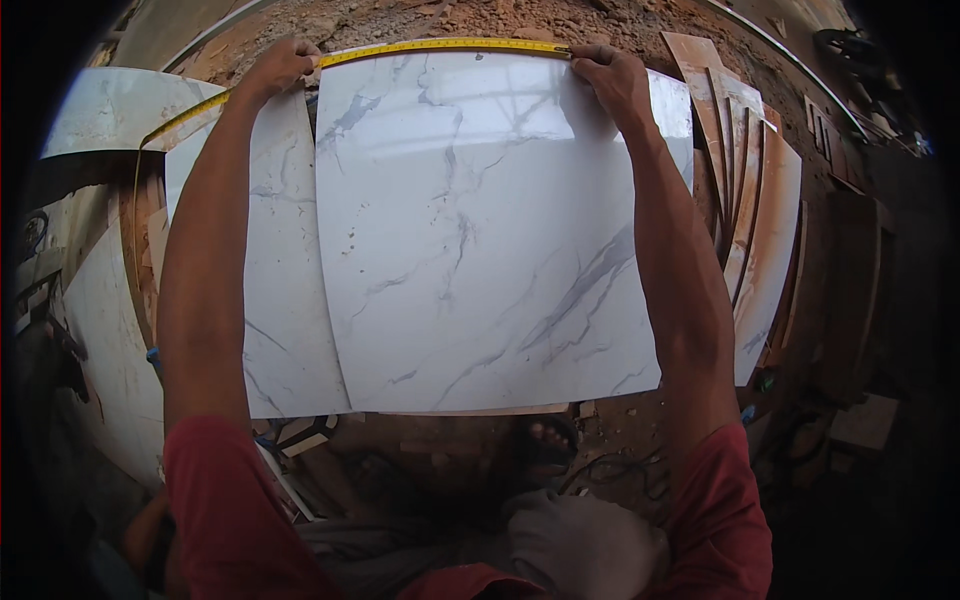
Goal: The person places a tile on the ground, measures it using a measuring tape, places a smaller tile piece on top, and cuts the tile with an angle grinder.
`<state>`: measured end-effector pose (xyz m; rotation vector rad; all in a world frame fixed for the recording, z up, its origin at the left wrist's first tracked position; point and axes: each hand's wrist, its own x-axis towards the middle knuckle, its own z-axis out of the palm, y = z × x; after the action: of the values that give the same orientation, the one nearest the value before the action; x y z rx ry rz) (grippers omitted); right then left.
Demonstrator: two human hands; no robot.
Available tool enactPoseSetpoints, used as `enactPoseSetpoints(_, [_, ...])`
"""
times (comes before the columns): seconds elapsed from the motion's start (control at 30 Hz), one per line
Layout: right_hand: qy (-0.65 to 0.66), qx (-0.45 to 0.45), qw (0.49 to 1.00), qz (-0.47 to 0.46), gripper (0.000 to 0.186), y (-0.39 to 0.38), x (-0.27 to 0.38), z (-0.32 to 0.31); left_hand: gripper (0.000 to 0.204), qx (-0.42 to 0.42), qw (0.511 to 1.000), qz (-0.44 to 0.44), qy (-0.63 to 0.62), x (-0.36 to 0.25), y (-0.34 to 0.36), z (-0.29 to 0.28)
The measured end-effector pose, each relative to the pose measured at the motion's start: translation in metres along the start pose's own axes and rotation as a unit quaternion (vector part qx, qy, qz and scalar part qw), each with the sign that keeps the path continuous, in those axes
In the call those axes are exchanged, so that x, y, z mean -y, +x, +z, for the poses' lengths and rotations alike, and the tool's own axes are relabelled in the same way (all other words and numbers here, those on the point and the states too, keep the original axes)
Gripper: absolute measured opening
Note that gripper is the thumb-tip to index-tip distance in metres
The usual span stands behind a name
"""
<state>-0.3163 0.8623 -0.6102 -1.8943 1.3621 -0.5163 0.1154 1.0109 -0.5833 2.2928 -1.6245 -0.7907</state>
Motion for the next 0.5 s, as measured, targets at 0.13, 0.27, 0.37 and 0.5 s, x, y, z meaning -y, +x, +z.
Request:
enactPoseSetpoints(0.13, [-0.034, -0.023, 0.999, -0.016, 0.035, -0.009, 0.01, 0.003, 0.022, 0.019, 1.0, 0.008, -0.003, -0.001, -0.001, -0.003])
enactPoseSetpoints(0.27, [-0.103, -0.091, 0.99, 0.023, 0.029, -0.018, 0.024, 0.013, 0.022, -0.009, 1.0, 0.013, -0.023, 0.001, -0.001, 0.002])
enactPoseSetpoints(0.37, [-0.116, -0.129, 0.985, 0.023, 0.023, -0.023, 0.029, 0.021, 0.023, -0.027, 1.0, 0.005, -0.006, 0.004, 0.001, 0.006])
enactPoseSetpoints(0.5, [-0.114, -0.169, 0.979, -0.004, 0.016, -0.024, 0.032, 0.024, 0.027, -0.034, 0.999, -0.021, 0.015, -0.002, 0.005, 0.008])
